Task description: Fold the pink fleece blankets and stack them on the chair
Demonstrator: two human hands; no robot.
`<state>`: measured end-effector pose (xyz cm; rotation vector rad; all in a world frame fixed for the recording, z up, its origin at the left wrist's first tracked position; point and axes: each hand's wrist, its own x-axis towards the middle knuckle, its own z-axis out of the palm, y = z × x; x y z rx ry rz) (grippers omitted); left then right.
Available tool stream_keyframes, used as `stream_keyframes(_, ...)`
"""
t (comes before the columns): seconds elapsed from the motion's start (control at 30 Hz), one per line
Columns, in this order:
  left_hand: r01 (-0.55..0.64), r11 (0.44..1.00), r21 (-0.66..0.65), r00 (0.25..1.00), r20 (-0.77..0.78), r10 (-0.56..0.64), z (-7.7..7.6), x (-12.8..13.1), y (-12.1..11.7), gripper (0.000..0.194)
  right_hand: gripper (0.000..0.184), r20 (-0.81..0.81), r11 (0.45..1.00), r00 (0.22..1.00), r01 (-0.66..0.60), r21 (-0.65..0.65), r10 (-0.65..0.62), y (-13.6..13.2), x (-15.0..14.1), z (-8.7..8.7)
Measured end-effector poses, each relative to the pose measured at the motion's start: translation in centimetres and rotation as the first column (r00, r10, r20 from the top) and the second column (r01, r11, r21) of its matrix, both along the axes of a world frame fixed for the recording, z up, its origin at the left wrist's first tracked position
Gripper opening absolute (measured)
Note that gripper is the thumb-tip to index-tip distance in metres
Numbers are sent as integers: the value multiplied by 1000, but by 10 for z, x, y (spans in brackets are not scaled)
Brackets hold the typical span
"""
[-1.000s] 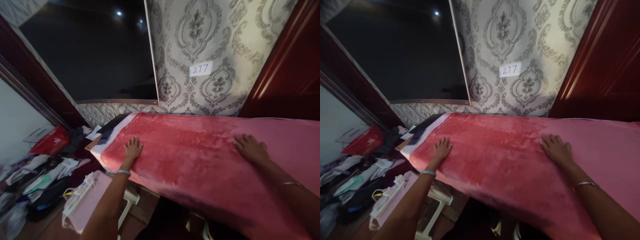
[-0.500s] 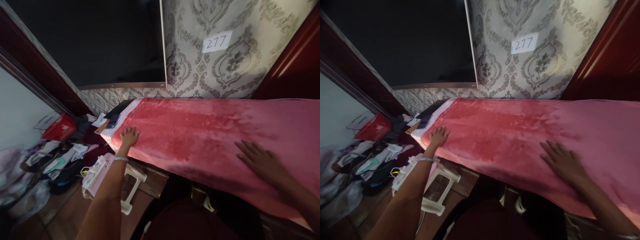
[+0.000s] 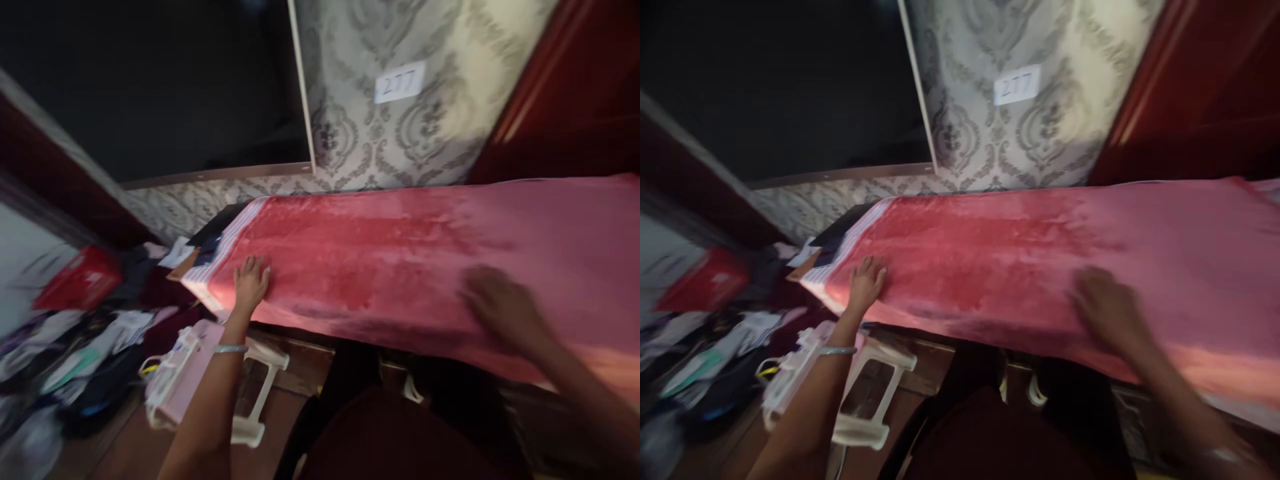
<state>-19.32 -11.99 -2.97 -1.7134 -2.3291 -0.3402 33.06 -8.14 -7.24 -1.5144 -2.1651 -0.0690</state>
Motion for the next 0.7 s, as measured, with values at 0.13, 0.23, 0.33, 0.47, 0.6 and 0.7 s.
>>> stream_keyframes(0.13, 76, 993, -95, 997, 35, -73, -2, 31, 19, 57, 55, 81, 961, 979, -166, -222, 188, 11, -113, 12)
stream_keyframes(0.23, 32, 979, -199, 999, -21, -37, -5, 41, 24, 58, 58, 48, 928, 963, -243, -280, 267, 12, -168, 20)
stream_keyframes(0.33, 7, 970, -241, 998, -59, -21, -6, 41, 25, 59, 59, 54, 920, 966, -223, -322, 253, 9, -170, 21)
stream_keyframes(0.47, 12, 966, -257, 997, -67, -31, -6, 39, 27, 62, 62, 154, 948, 988, 24, -318, 27, 1, -91, 9)
stream_keyframes(0.6, 15, 964, -264, 998, -55, -30, -5, 40, 28, 64, 61, 251, 883, 906, 401, -245, -342, -18, 11, -3)
stream_keyframes(0.7, 13, 964, -264, 999, -37, -24, -2, 43, 28, 65, 60, 259, 814, 830, 546, -197, -494, -31, 49, -8)
